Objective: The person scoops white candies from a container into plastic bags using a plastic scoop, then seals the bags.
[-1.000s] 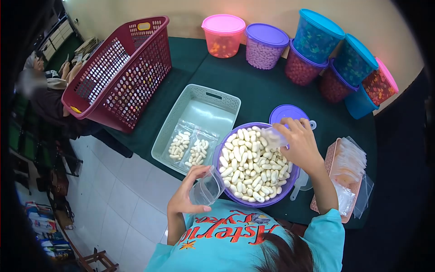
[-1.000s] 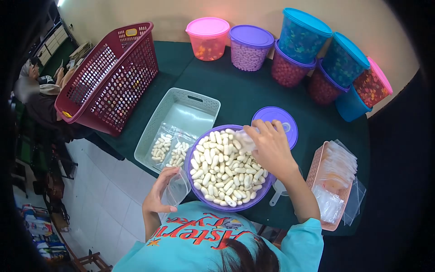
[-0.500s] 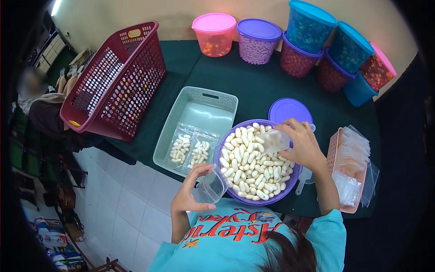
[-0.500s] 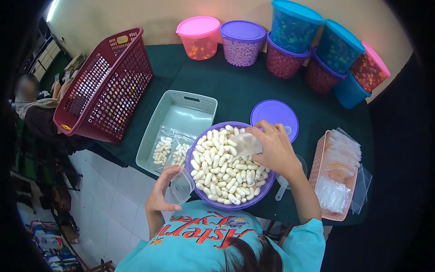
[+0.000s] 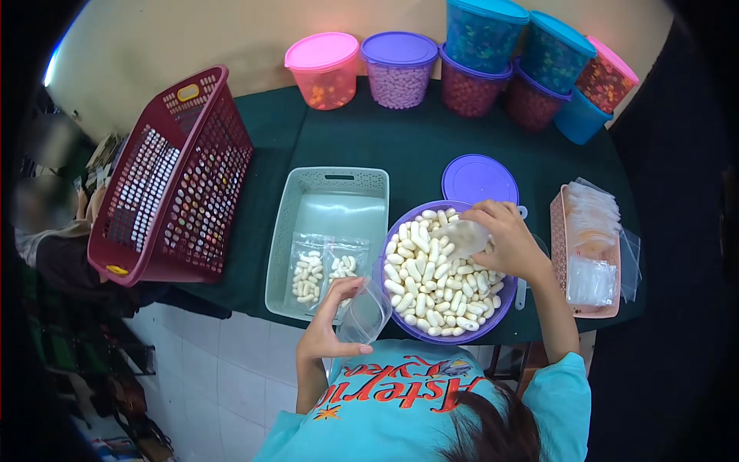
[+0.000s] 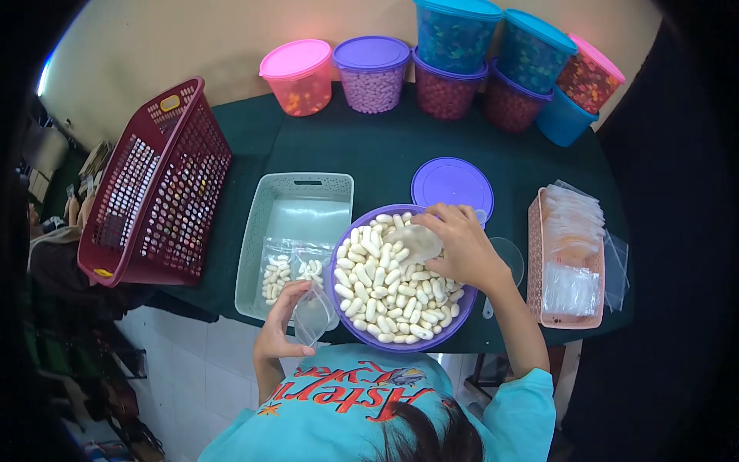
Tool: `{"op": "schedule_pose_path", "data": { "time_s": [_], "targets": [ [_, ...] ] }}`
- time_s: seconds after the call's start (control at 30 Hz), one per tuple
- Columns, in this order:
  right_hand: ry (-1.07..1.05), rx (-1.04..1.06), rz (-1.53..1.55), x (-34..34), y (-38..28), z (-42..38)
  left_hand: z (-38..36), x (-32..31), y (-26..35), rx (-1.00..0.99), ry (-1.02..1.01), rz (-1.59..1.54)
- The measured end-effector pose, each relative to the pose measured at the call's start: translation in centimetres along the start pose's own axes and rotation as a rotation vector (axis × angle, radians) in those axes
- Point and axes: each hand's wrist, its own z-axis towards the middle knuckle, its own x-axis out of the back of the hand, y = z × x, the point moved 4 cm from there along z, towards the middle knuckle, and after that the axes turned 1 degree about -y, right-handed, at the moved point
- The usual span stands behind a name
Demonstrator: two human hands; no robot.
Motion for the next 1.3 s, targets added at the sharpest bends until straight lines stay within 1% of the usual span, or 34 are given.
{"op": "schedule_pose_path", "data": {
  "time_s": [0.03, 0.07, 0.13, 0.27, 0.33, 0.43, 0.53, 0.67, 0.73, 0.77, 0.83, 0.93, 1.03, 1.13, 1.2, 1.27, 1.3],
  "targets": [
    [-0.046, -0.028, 0.038, -0.1, -0.1, -0.2, 0.2, 0.3, 0.0, -0.003, -0.016, -0.001],
    [-0.038, -0.043, 0.035, 0.0, -0.1, -0.4, 0.4, 0.6, 0.0, -0.01, -0.043, 0.006],
    [-0.087, -0.049, 0.066, -0.1, -0.3, -0.6, 0.6, 1.1, -0.1, -0.02, -0.088, 0.01],
    [-0.032, -0.139, 0.031, -1.2, -0.8, -0.6, 1.0, 2.2, -0.6, -0.032, -0.15, 0.0],
    [-0.075, -0.173, 0.144, -2.1, -1.1, -0.5, 1.4, 2.6, -0.6, -0.041, -0.181, 0.002],
    [-0.098, -0.234, 0.168, -2.2, -0.9, -0.7, 2.0, 2.9, -0.3, -0.058, -0.198, 0.04],
    [-0.025, -0.233, 0.121, -2.5, -1.5, -0.6, 2.8, 2.6, 0.0, -0.05, -0.211, 0.099],
    [-0.006, -0.272, 0.129, -2.4, -1.5, -0.9, 3.8, 1.9, 0.1, -0.084, -0.244, 0.107],
    [-0.007, -0.279, 0.184, -2.0, -1.3, -1.1, 4.2, 1.7, 0.3, -0.105, -0.263, 0.109],
    [0.002, -0.287, 0.178, -2.0, -1.1, -1.2, 4.4, 1.6, 0.4, -0.115, -0.259, 0.124],
    [0.041, -0.285, 0.264, -1.8, -0.7, -1.5, 4.8, 1.5, 0.6, -0.132, -0.261, 0.137],
    [0.053, -0.296, 0.288, -1.3, -0.6, -1.8, 5.3, 1.3, 0.7, -0.116, -0.212, 0.111],
    [0.05, -0.262, 0.238, 0.1, -1.0, -1.8, 5.8, 1.0, 0.6, -0.111, -0.166, 0.105],
    [0.023, -0.237, 0.229, 1.6, -1.6, -1.5, 6.1, 0.7, 1.3, -0.076, -0.119, 0.17],
    [0.009, -0.2, 0.208, 2.4, -2.5, -0.9, 6.2, 0.5, 2.1, -0.108, -0.066, 0.259],
    [-0.004, -0.155, 0.188, 3.1, -3.4, 0.0, 6.3, 0.2, 2.6, -0.117, -0.032, 0.284],
    [-0.076, -0.104, 0.184, 3.1, -4.0, 0.6, 6.3, 0.1, 2.8, -0.13, -0.008, 0.312]
  ]
}}
